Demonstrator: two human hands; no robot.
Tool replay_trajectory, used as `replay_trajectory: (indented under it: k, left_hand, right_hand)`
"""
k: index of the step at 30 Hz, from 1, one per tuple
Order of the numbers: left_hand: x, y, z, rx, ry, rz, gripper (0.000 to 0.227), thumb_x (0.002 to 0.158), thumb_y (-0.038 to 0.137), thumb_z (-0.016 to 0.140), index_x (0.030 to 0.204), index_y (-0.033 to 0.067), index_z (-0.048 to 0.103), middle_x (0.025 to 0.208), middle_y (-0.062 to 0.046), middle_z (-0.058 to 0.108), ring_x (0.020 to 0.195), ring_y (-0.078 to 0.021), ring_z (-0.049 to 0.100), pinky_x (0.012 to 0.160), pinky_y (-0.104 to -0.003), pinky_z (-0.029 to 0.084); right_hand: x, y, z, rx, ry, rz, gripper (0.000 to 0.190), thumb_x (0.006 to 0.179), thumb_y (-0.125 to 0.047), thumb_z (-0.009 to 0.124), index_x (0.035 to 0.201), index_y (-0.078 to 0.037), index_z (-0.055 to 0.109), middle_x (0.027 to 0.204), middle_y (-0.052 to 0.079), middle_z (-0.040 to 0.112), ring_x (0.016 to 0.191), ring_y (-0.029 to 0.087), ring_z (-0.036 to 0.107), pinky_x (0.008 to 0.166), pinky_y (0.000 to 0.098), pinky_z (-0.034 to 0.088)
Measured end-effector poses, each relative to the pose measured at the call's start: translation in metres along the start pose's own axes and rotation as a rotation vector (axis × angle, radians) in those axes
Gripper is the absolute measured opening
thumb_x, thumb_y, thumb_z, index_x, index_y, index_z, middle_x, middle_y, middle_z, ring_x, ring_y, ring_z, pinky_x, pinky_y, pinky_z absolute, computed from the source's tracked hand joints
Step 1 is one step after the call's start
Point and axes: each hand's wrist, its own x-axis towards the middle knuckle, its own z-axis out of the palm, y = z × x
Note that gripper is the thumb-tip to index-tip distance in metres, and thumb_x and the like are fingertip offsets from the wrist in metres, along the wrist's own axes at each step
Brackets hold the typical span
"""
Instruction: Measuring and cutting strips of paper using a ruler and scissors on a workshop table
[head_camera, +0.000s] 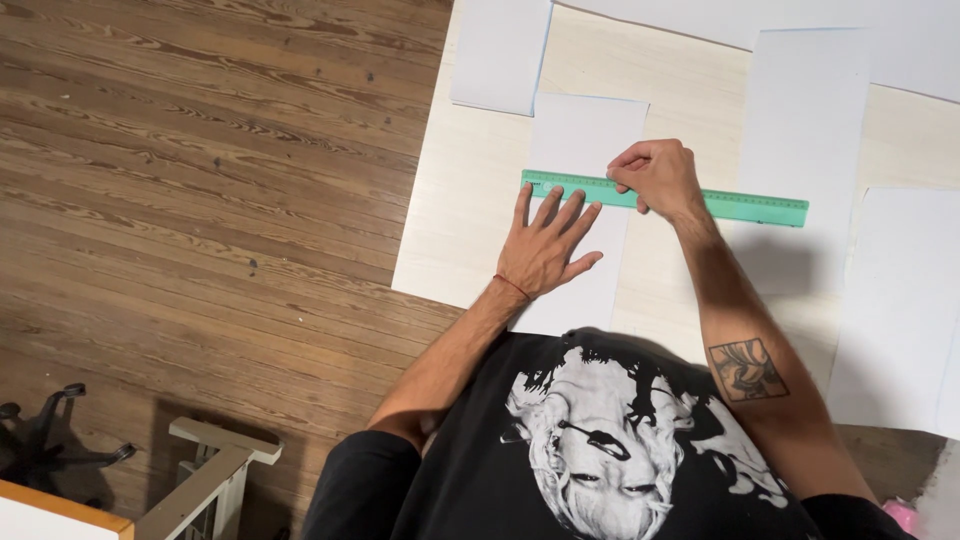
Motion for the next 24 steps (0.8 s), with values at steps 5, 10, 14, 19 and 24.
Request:
replay_trajectory:
  k: [5, 10, 14, 19, 24]
  left_hand:
    - [-0.001, 0.001, 0.001, -0.009, -0.007, -0.012, 0.073, 0.113, 0.078, 0.046, 0.166, 0.0307, 0.065, 0.162, -0.006, 0.067, 0.155, -0.0344, 0.062, 0.141, -0.078, 0.028]
    - [-0.002, 0.001, 0.003, -0.012, -0.012, -0.018, 0.074, 0.113, 0.078, 0.045, 0.165, 0.0302, 0.066, 0.162, -0.006, 0.067, 0.155, -0.0343, 0.061, 0.141, -0.078, 0.028]
    - [-0.002, 0.0, 0.005, -0.004, -0.011, -0.011, 0.073, 0.113, 0.078, 0.045, 0.164, 0.0304, 0.066, 0.162, -0.005, 0.067, 0.155, -0.034, 0.061, 0.141, -0.078, 0.027]
    - [-0.003, 0.0, 0.006, -0.008, 0.005, -0.018, 0.073, 0.113, 0.078, 0.045, 0.164, 0.0304, 0.065, 0.162, -0.006, 0.067, 0.154, -0.0342, 0.062, 0.141, -0.079, 0.027]
    - [-0.001, 0.0, 0.006, -0.013, 0.019, -0.006, 0.073, 0.112, 0.077, 0.048, 0.164, 0.03, 0.065, 0.161, -0.006, 0.067, 0.154, -0.0347, 0.062, 0.14, -0.079, 0.028]
  right_hand:
    - [0.0, -0.005, 0.003, -0.068, 0.033, -0.006, 0.014, 0.095, -0.003, 0.084, 0.108, 0.0, 0.085, 0.082, 0.018, 0.082, 0.038, 0.014, 0.063, 0.031, 0.0256, 0.051]
    - [-0.001, -0.002, 0.006, -0.095, 0.08, -0.018, 0.013, 0.095, -0.004, 0.085, 0.108, -0.001, 0.086, 0.08, 0.016, 0.082, 0.038, 0.014, 0.064, 0.031, 0.0249, 0.053]
    - [0.001, -0.004, 0.007, -0.106, 0.075, -0.018, 0.012, 0.094, -0.003, 0.084, 0.106, -0.001, 0.086, 0.08, 0.016, 0.081, 0.039, 0.015, 0.065, 0.032, 0.0244, 0.054]
    - [0.002, 0.0, 0.007, -0.118, 0.058, -0.037, 0.013, 0.093, -0.002, 0.084, 0.105, 0.001, 0.085, 0.08, 0.018, 0.081, 0.04, 0.015, 0.065, 0.033, 0.0247, 0.054]
    - [0.003, 0.001, 0.005, -0.123, 0.059, -0.032, 0.014, 0.094, -0.005, 0.084, 0.106, 0.0, 0.086, 0.083, 0.018, 0.082, 0.042, 0.016, 0.066, 0.035, 0.0245, 0.056]
